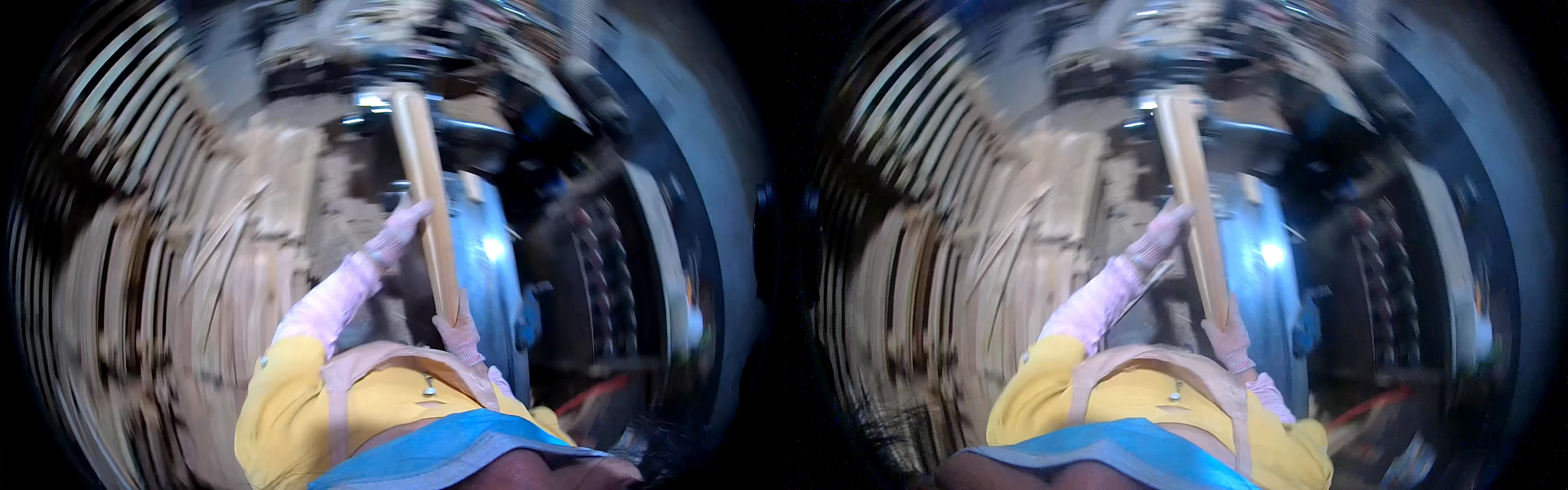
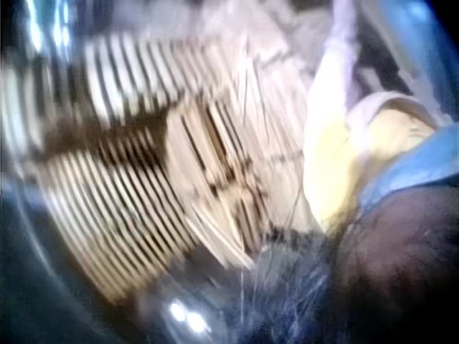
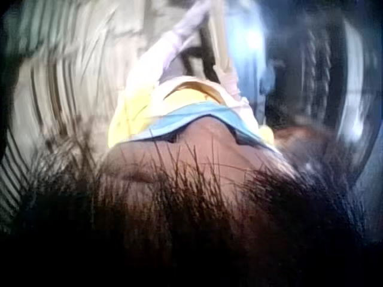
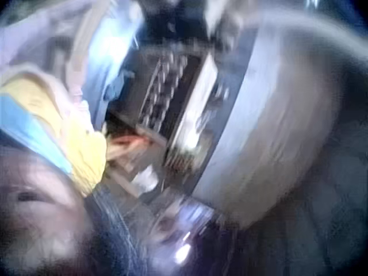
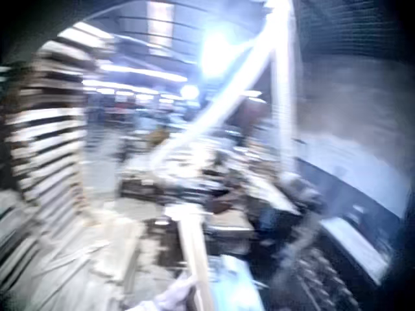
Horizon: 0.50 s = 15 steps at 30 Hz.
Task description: The person handles wood slats one at a time, feeding them into a woodworking machine and then stacking them onto a large pile.
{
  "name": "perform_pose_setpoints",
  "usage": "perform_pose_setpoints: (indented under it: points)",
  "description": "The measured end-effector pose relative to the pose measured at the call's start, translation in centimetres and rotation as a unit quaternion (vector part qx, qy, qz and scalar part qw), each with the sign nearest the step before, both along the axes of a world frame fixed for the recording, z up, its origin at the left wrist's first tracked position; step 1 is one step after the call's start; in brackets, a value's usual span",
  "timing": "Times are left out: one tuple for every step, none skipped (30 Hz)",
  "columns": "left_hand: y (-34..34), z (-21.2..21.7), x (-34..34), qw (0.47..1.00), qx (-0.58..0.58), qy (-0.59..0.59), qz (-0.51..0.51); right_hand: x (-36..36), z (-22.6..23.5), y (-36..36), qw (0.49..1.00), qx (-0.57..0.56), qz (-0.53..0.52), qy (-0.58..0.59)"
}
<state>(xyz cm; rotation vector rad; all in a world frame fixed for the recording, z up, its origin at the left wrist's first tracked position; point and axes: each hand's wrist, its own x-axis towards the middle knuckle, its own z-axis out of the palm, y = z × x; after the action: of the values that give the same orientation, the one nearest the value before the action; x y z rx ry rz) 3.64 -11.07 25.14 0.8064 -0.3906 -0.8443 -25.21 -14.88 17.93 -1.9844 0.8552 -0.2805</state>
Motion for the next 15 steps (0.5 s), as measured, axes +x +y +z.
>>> perform_pose_setpoints:
  points:
    - [-1.3, -0.8, -1.2, 0.991, 0.092, -0.067, -0.068, -3.0, 0.7, 0.2, 0.993, -0.078, -0.077, 0.039]
    - [-2.6, -3.8, -2.4, 0.984, 0.080, -0.035, -0.157, -6.5, 1.0, 0.5, 0.977, -0.109, -0.121, 0.141]
    - [-2.7, -3.0, -5.5, 0.972, 0.138, -0.032, -0.187, -10.8, 1.3, 1.1, 0.944, -0.124, -0.176, 0.249]
    - [-2.1, -5.2, -6.4, 0.968, 0.121, 0.008, -0.221, -13.6, 1.9, 1.8, 0.905, -0.128, -0.211, 0.347]
    - [-1.7, -9.1, -6.8, 0.970, 0.132, 0.058, -0.196, -15.2, 2.7, 1.6, 0.883, -0.147, -0.226, 0.384]
    - [0.9, -13.1, -5.9, 0.935, 0.232, 0.134, -0.232, -15.6, 1.7, 3.7, 0.891, -0.149, -0.234, 0.358]
    - [2.8, -15.2, -5.5, 0.928, 0.251, 0.140, -0.238, -16.0, 1.1, 2.6, 0.900, -0.167, -0.232, 0.330]
    - [4.4, -17.2, -6.2, 0.937, 0.255, 0.161, -0.175, -17.0, 1.5, 1.7, 0.903, -0.186, -0.231, 0.311]
    - [7.1, -18.9, -5.4, 0.932, 0.266, 0.161, -0.186, -15.8, 2.2, 1.2, 0.911, -0.182, -0.221, 0.298]
    - [9.5, -20.0, -5.4, 0.905, 0.329, 0.201, -0.179, -14.2, 3.1, -0.5, 0.920, -0.182, -0.198, 0.285]
    - [10.9, -24.8, -4.0, 0.869, 0.401, 0.264, -0.122, -13.2, 3.6, -1.6, 0.913, -0.242, -0.215, 0.247]
    - [11.5, -25.7, -3.5, 0.864, 0.395, 0.261, -0.171, -13.2, 3.3, -3.5, 0.904, -0.274, -0.222, 0.243]
    - [12.8, -25.9, -3.2, 0.861, 0.383, 0.265, -0.206, -12.7, 0.2, -5.7, 0.873, -0.387, -0.247, 0.165]
    - [14.0, -25.5, -3.2, 0.858, 0.366, 0.273, -0.233, -11.6, -2.8, -8.1, 0.825, -0.497, -0.258, 0.081]
    - [13.4, -21.8, -4.5, 0.837, 0.472, 0.263, -0.086, -7.6, -2.9, -10.5, 0.839, -0.454, -0.272, 0.126]
